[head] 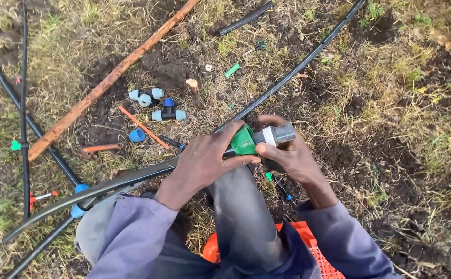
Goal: Assembling black irrigation pipes using plastic connectors and thread seal tape in an outdoor setting.
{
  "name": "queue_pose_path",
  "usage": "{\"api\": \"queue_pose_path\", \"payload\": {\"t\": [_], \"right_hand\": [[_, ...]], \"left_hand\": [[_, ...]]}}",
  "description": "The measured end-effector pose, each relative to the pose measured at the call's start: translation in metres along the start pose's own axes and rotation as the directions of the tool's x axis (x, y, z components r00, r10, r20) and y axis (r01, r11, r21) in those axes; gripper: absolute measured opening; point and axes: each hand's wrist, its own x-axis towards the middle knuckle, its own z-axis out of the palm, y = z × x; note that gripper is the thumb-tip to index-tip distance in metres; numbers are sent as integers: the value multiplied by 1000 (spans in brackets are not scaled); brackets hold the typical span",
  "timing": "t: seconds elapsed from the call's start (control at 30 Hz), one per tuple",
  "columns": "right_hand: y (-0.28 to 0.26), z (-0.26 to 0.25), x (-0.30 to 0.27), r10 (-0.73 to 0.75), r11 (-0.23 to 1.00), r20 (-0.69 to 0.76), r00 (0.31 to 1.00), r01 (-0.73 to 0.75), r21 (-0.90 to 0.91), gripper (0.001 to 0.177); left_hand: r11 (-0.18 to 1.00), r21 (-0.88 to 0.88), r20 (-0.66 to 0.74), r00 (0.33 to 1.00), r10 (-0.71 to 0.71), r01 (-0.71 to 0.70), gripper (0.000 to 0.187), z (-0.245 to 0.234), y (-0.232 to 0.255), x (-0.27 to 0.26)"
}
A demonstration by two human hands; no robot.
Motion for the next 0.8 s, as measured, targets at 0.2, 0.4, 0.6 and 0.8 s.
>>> {"api": "queue_pose_path", "payload": {"t": [0.2, 0.4, 0.6, 0.8], "right_hand": [[-30, -18, -19, -167, 897, 11, 986, 156, -413, 62], [-63, -10, -19, -281, 548, 48, 959, 201, -812, 46], [-89, 9, -21, -216, 454, 9, 976, 108, -884, 45], [-98, 7, -20, -124, 472, 40, 991, 95, -877, 48]], "left_hand": [[999, -35, 27, 999, -27, 28, 75, -3, 4, -4], [997, -69, -18, 1000, -21, 19, 72, 0, -1, 0], [999, -42, -6, 999, -33, 33, 74, 4, 4, -2], [998, -38, -6, 999, -52, 52, 72, 5, 3, 1]]}}
